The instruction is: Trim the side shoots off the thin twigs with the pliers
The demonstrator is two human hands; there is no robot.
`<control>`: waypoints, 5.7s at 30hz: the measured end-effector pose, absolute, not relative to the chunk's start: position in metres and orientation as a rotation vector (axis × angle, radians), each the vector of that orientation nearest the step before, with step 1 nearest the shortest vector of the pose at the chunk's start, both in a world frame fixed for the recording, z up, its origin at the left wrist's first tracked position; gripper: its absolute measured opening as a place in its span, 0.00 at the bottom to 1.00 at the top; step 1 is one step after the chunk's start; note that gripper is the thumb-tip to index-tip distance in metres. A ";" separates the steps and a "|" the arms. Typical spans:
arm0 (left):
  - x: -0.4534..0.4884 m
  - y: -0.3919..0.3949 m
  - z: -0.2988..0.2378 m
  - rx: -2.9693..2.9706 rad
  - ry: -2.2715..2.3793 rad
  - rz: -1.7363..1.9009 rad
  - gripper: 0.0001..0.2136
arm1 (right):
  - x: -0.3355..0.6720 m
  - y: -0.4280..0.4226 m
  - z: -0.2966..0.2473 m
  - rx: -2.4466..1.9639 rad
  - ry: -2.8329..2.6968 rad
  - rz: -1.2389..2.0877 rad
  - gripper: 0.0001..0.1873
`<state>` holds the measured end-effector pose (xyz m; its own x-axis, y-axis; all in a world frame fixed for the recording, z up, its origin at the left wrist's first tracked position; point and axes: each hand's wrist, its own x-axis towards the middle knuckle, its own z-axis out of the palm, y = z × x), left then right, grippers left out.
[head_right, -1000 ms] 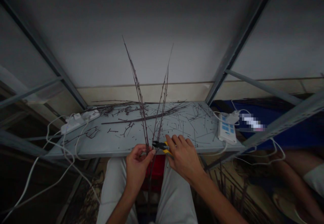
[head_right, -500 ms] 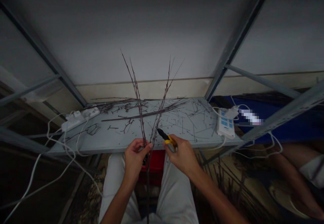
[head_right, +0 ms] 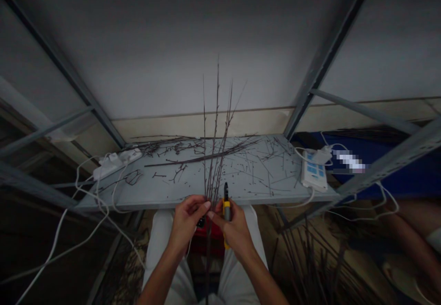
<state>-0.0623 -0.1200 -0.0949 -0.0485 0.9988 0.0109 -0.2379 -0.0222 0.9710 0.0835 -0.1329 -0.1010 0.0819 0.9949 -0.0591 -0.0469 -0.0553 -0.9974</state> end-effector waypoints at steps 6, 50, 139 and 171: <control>-0.066 -0.124 -0.107 0.845 0.981 1.327 0.14 | 0.084 -0.134 -0.111 -1.227 -1.001 1.337 0.18; -0.065 -0.063 -0.087 0.857 0.867 1.411 0.17 | 0.072 -0.134 -0.135 -1.289 -1.283 1.152 0.14; -0.077 -0.086 -0.081 0.783 0.714 1.334 0.17 | 0.076 -0.011 0.013 -1.106 -1.417 0.898 0.17; -0.075 -0.087 -0.091 0.693 0.723 1.375 0.23 | 0.090 -0.020 -0.008 -1.035 -1.547 0.871 0.10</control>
<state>-0.0749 -0.0875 -0.0906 0.0580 0.9971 -0.0489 -0.6059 0.0741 0.7921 0.0900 -0.0197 -0.0076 -0.0937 0.9308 0.3533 0.1806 0.3649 -0.9134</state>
